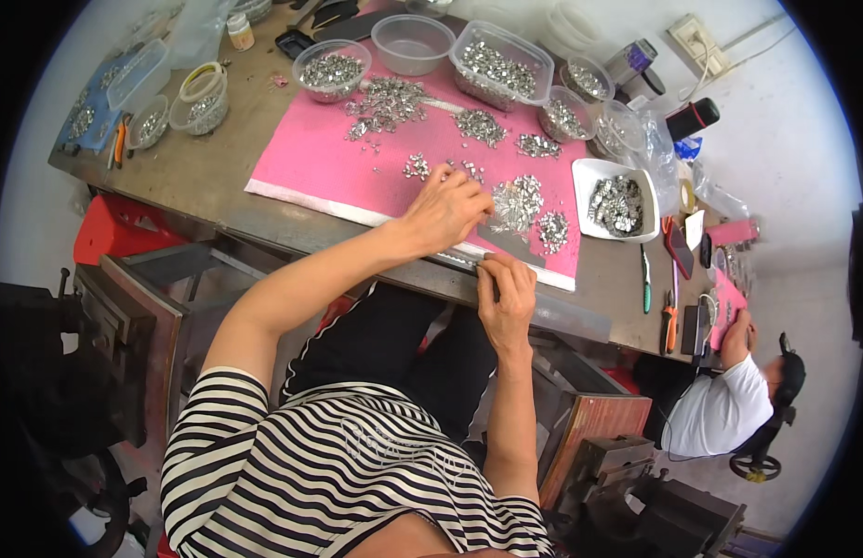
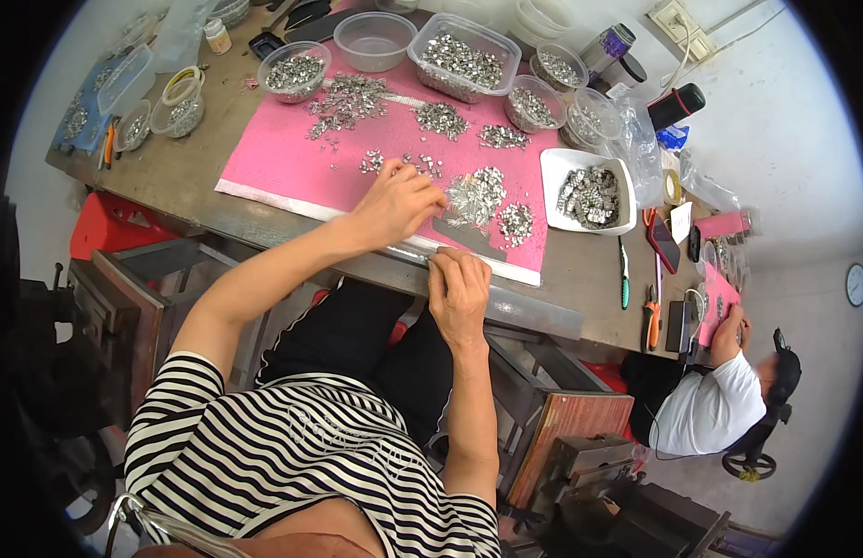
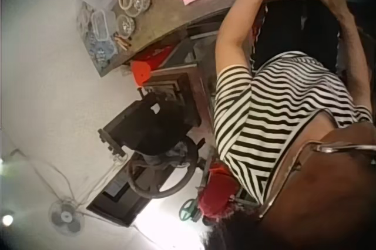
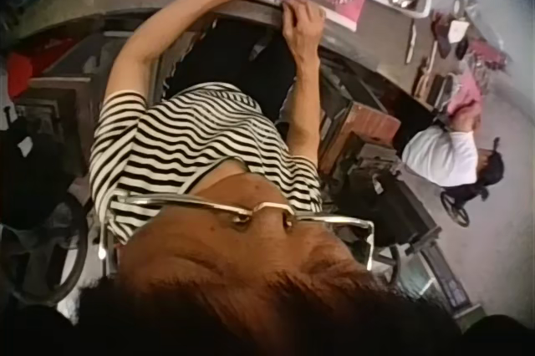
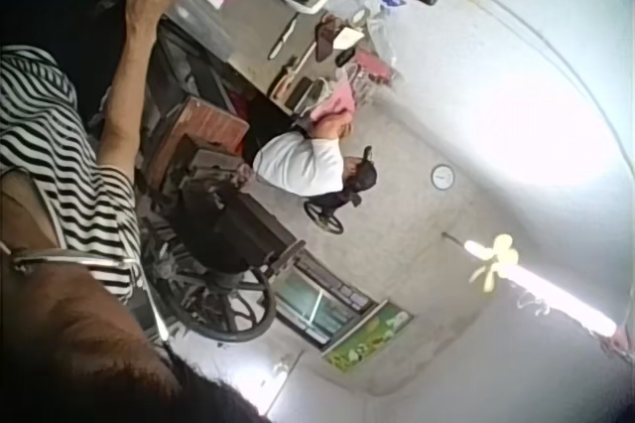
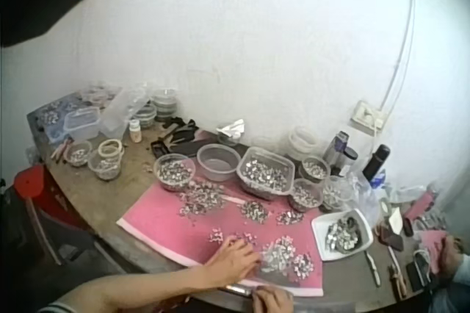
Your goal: The person arranges small metal pieces into a metal strip by hand, inserts the strip into a manual press machine, and rotates the wheel to press it. The person then resumes placing metal pieces into the strip.
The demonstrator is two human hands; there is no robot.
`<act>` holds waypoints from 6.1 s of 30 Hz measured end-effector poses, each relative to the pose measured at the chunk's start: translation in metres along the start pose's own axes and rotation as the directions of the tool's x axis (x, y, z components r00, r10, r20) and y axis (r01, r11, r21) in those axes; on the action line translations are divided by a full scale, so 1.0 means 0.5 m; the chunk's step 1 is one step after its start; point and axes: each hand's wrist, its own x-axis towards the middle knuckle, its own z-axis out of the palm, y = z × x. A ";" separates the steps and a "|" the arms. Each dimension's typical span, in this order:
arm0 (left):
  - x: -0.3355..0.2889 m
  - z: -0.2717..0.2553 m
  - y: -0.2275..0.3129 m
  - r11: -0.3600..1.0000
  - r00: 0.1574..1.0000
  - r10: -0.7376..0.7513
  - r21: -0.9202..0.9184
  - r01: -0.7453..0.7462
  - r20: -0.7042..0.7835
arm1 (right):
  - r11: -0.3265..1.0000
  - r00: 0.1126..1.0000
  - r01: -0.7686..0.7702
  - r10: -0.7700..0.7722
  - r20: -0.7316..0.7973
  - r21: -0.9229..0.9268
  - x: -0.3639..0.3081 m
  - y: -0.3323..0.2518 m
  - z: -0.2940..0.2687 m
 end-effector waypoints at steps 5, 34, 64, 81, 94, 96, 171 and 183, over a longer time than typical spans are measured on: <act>0.044 0.014 -0.009 0.996 0.991 0.012 0.081 -0.023 0.136 | 0.999 1.000 -0.020 0.020 -0.012 0.047 -0.005 0.003 -0.002; -0.050 -0.073 0.059 0.804 0.944 -0.269 -0.496 0.329 0.190 | 0.927 0.976 -0.142 0.190 0.107 -0.347 0.080 0.067 0.027; -0.086 -0.034 0.111 0.998 1.000 0.028 -0.048 -0.028 0.003 | 0.994 0.990 -0.072 0.082 0.116 -0.086 0.073 0.086 0.007; -0.083 -0.017 0.127 0.977 0.991 -0.129 -0.164 0.134 0.039 | 0.946 0.971 -0.234 0.237 0.013 0.225 0.002 0.019 -0.026; -0.116 -0.041 0.114 0.981 0.994 -0.058 -0.192 0.040 -0.089 | 0.991 0.991 -0.107 0.100 0.090 0.079 0.010 0.004 -0.001; -0.116 -0.041 0.115 0.978 0.994 -0.073 -0.203 0.054 -0.086 | 0.995 0.993 -0.076 0.071 0.094 0.059 0.013 0.004 -0.001; -0.118 -0.042 0.114 0.957 0.988 -0.101 -0.283 0.066 -0.113 | 0.957 0.914 0.258 -0.199 0.353 -0.130 0.053 -0.001 -0.037; -0.122 -0.035 0.112 0.953 0.985 -0.113 -0.294 0.071 -0.128 | 1.000 0.970 0.007 -0.001 0.242 -0.026 0.033 0.011 -0.036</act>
